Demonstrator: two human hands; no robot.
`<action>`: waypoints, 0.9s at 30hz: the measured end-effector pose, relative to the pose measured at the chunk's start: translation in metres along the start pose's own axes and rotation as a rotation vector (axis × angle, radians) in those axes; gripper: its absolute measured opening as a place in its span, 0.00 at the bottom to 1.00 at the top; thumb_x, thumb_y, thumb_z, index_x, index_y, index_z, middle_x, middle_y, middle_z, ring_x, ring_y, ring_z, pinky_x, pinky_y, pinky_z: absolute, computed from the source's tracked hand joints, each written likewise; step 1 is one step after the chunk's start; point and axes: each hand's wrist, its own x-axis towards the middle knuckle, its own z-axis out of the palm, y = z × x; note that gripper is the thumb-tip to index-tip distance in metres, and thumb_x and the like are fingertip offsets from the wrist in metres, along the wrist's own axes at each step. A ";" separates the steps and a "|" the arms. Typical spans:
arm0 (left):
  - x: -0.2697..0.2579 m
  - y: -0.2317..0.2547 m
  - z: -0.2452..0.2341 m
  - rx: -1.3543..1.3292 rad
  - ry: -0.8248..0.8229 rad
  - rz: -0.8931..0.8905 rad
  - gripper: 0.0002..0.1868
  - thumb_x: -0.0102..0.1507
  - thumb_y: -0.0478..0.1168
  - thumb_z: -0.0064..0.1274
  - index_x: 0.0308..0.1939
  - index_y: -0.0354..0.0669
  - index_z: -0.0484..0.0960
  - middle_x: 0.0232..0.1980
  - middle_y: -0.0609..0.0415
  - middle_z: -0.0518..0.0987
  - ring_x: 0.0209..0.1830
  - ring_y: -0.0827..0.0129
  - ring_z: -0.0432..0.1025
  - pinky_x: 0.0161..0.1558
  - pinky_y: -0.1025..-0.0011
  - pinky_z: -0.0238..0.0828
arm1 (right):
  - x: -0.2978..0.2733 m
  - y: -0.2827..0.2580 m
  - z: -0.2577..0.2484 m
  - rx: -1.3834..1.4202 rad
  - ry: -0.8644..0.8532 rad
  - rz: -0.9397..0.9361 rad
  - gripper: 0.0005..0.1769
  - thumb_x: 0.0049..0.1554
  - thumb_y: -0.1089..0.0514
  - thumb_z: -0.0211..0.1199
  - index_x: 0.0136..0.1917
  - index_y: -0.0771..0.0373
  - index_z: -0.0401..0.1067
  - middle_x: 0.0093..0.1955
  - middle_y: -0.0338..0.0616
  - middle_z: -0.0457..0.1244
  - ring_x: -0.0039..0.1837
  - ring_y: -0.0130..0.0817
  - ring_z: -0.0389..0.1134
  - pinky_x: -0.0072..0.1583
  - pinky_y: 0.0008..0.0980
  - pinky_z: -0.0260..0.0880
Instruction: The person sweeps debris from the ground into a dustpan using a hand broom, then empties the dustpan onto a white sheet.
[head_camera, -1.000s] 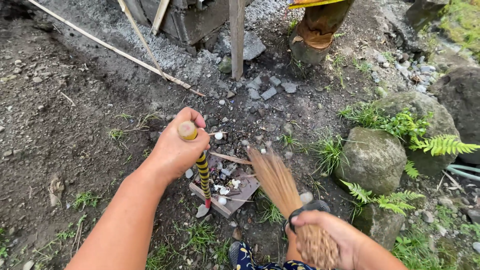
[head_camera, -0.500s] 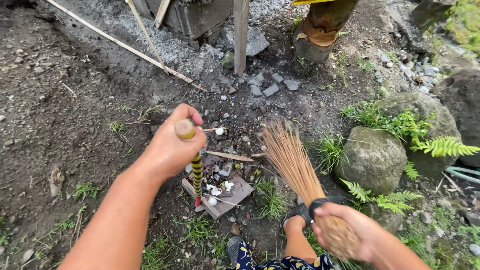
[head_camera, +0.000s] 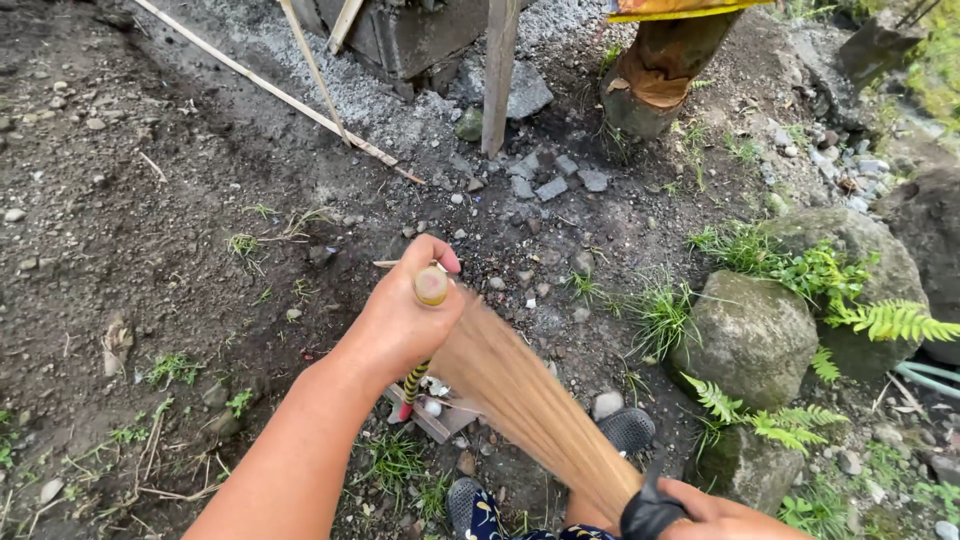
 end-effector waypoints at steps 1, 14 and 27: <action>-0.001 -0.004 0.001 -0.027 -0.002 0.047 0.12 0.60 0.36 0.50 0.47 0.47 0.71 0.28 0.58 0.72 0.29 0.76 0.66 0.31 0.71 0.67 | 0.007 0.008 -0.005 0.118 0.031 0.037 0.50 0.51 0.55 0.71 0.80 0.62 0.49 0.60 0.36 0.67 0.66 0.20 0.68 0.74 0.23 0.57; -0.021 0.009 0.010 0.000 -0.003 -0.044 0.10 0.61 0.37 0.47 0.47 0.49 0.72 0.27 0.57 0.71 0.27 0.74 0.66 0.29 0.68 0.66 | -0.074 -0.076 0.083 0.805 -0.050 0.172 0.19 0.48 0.56 0.67 0.51 0.69 0.78 0.36 0.45 0.69 0.38 0.36 0.69 0.45 0.34 0.71; -0.026 0.007 0.011 0.003 0.000 -0.058 0.11 0.61 0.36 0.50 0.47 0.48 0.71 0.27 0.58 0.72 0.28 0.75 0.67 0.31 0.70 0.67 | -0.034 -0.064 0.121 0.748 -0.126 0.126 0.15 0.50 0.56 0.65 0.47 0.70 0.73 0.34 0.46 0.66 0.36 0.35 0.68 0.43 0.32 0.70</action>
